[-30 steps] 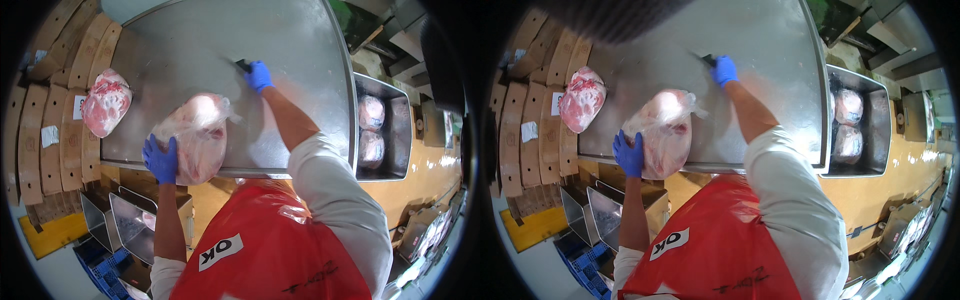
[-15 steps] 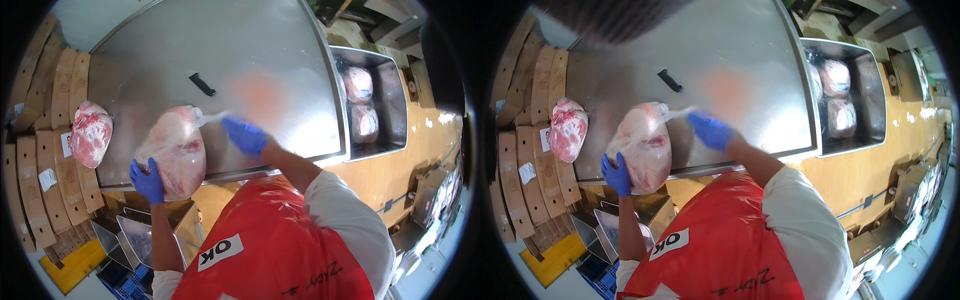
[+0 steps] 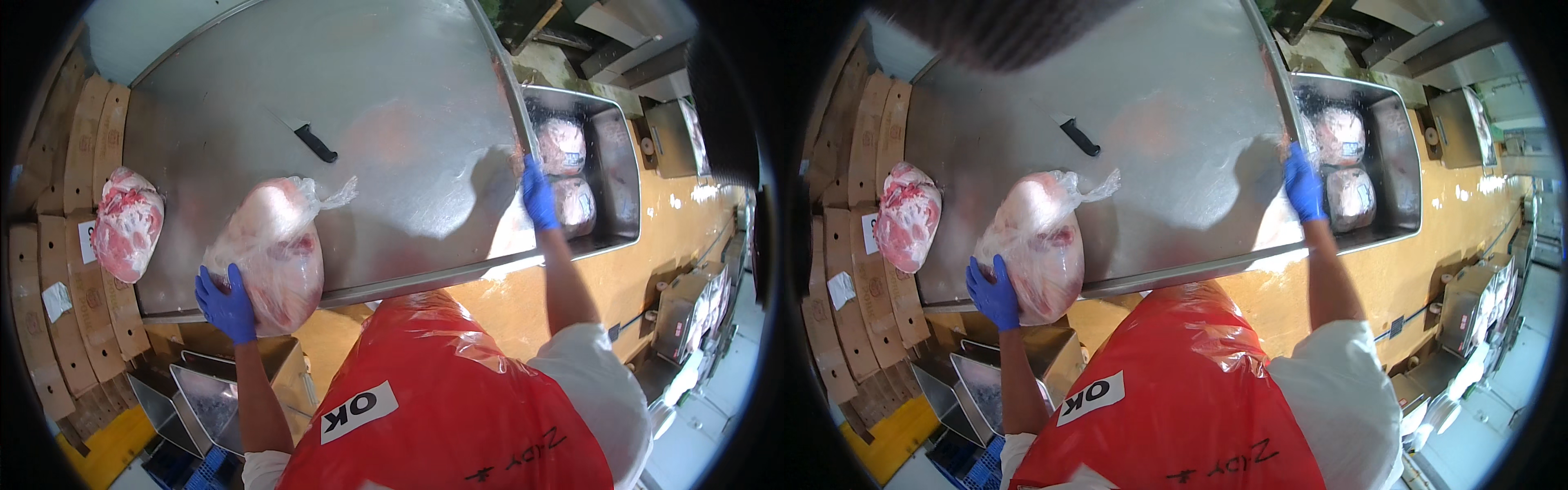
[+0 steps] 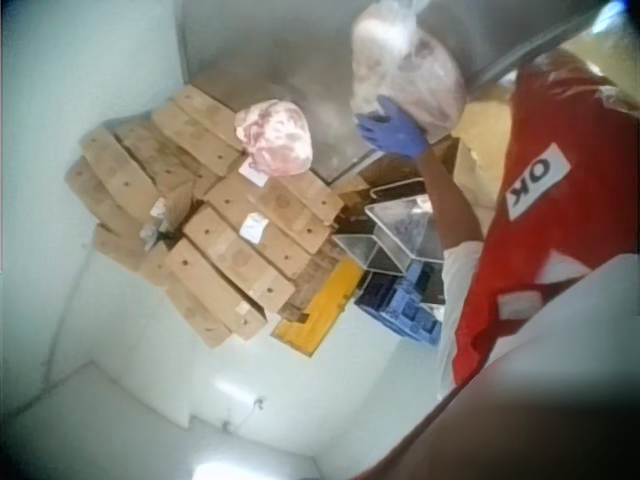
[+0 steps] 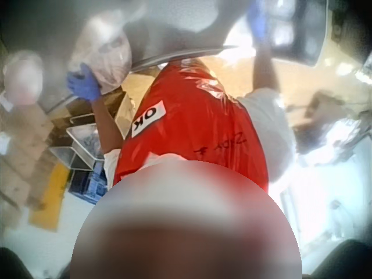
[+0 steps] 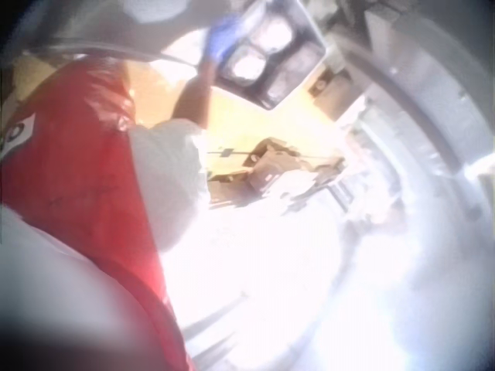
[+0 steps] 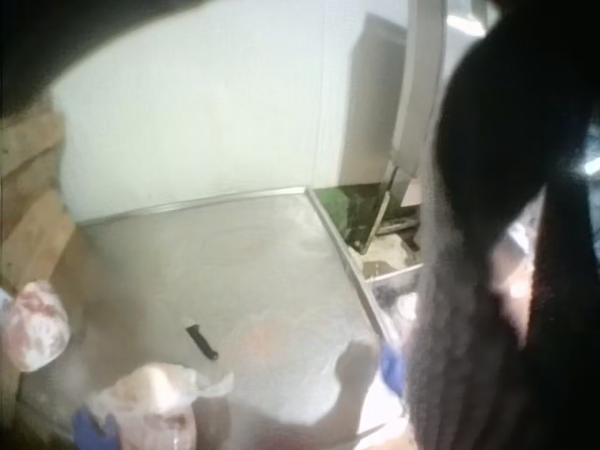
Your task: The person trims fat from a large piece of raw meat using a knife, then places the trimmed meat into a metal tray. They wipe the table, unwrap another packaged meat piece, trim it, and place it in the tray.
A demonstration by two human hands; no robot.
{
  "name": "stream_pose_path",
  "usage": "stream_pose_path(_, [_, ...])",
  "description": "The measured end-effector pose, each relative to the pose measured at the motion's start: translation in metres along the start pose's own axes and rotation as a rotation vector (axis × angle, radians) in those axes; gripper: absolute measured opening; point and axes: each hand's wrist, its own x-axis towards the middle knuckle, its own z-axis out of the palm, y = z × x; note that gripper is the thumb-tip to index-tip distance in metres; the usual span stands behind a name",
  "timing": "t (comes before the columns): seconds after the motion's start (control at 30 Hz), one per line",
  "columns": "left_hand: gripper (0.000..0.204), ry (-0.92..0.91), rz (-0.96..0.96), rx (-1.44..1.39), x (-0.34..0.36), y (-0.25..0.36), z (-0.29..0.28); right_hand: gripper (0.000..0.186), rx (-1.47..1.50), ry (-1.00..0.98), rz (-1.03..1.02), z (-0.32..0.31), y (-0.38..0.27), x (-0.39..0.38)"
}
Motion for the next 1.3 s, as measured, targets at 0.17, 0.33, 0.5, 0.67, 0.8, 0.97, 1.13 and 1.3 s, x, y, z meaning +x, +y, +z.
stream_pose_path(0.17, [0.073,-0.005,-0.002,-0.013,0.002,-0.004,0.001,0.053,0.085,-0.501,-0.571,0.143,-0.175,-0.081])
stream_pose_path(0.33, [0.072,-0.011,0.005,-0.056,0.004,-0.015,0.005,0.050,0.017,-0.540,-0.460,0.251,-0.210,0.035])
stream_pose_path(0.5, [0.069,-0.001,0.033,0.028,0.001,-0.021,0.006,0.038,-0.419,-0.207,-0.099,0.165,-0.093,0.198])
stream_pose_path(0.67, [0.068,-0.001,0.006,-0.083,0.003,-0.007,0.008,0.047,-0.529,0.091,-0.220,0.021,0.040,0.176])
stream_pose_path(0.8, [0.069,-0.002,0.003,-0.089,0.000,-0.010,0.007,0.048,0.640,-0.265,0.090,0.060,-0.017,-0.009])
stream_pose_path(0.97, [0.070,-0.056,-0.034,-0.046,-0.001,-0.015,0.006,0.062,0.152,-0.736,-0.458,0.078,-0.156,-0.113])
stream_pose_path(1.13, [0.068,-0.076,-0.023,-0.062,0.002,-0.026,0.009,0.060,-0.287,-0.575,-0.642,0.100,-0.040,0.007])
stream_pose_path(1.3, [0.067,-0.058,0.024,-0.108,0.012,-0.022,0.015,0.046,0.109,-0.017,-0.016,0.027,-0.001,0.220])
